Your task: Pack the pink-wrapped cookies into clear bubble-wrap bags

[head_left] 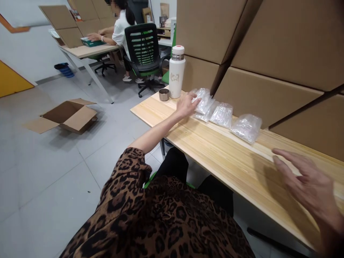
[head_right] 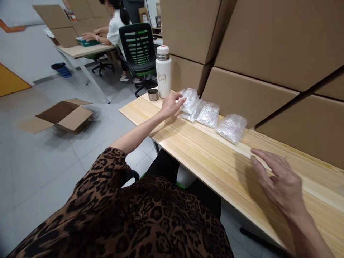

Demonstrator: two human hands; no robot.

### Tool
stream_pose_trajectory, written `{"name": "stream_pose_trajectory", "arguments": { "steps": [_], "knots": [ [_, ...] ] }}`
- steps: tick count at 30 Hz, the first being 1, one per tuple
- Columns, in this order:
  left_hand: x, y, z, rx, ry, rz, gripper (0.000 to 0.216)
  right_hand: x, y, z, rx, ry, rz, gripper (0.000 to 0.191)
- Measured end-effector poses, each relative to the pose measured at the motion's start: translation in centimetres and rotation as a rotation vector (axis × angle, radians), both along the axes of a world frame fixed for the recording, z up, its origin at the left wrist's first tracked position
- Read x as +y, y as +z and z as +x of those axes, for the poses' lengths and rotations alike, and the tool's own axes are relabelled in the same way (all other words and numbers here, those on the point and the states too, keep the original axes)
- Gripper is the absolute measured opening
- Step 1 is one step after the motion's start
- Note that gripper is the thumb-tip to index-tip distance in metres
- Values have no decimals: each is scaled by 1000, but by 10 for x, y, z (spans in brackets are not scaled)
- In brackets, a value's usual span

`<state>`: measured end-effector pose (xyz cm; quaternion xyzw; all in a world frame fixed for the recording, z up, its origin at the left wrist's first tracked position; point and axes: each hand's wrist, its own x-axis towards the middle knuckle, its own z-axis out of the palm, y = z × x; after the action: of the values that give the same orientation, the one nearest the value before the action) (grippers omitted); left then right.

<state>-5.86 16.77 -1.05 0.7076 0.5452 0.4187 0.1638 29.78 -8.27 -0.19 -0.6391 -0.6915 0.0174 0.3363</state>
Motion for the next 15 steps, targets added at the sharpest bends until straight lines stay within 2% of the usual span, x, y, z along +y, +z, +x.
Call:
{"name": "stream_pose_trajectory", "arguments": {
  "steps": [3, 5, 8, 10, 15],
  "knots": [
    [19, -5, 31, -102, 72, 1, 76, 24, 8, -27, 59, 60, -30, 21],
    [30, -11, 44, -199, 81, -39, 96, 47, 13, -44, 104, 71, -65, 25],
    [36, -20, 49, -300, 84, -116, 101, 93, 15, -69, 261, 97, -127, 29],
    [30, -24, 47, -329, 74, -119, 102, 129, 13, -90, 410, 126, -179, 30],
    [-2, -29, 34, -293, 47, 23, 105, 200, 4, -149, 680, 81, -240, 23]
  ]
}}
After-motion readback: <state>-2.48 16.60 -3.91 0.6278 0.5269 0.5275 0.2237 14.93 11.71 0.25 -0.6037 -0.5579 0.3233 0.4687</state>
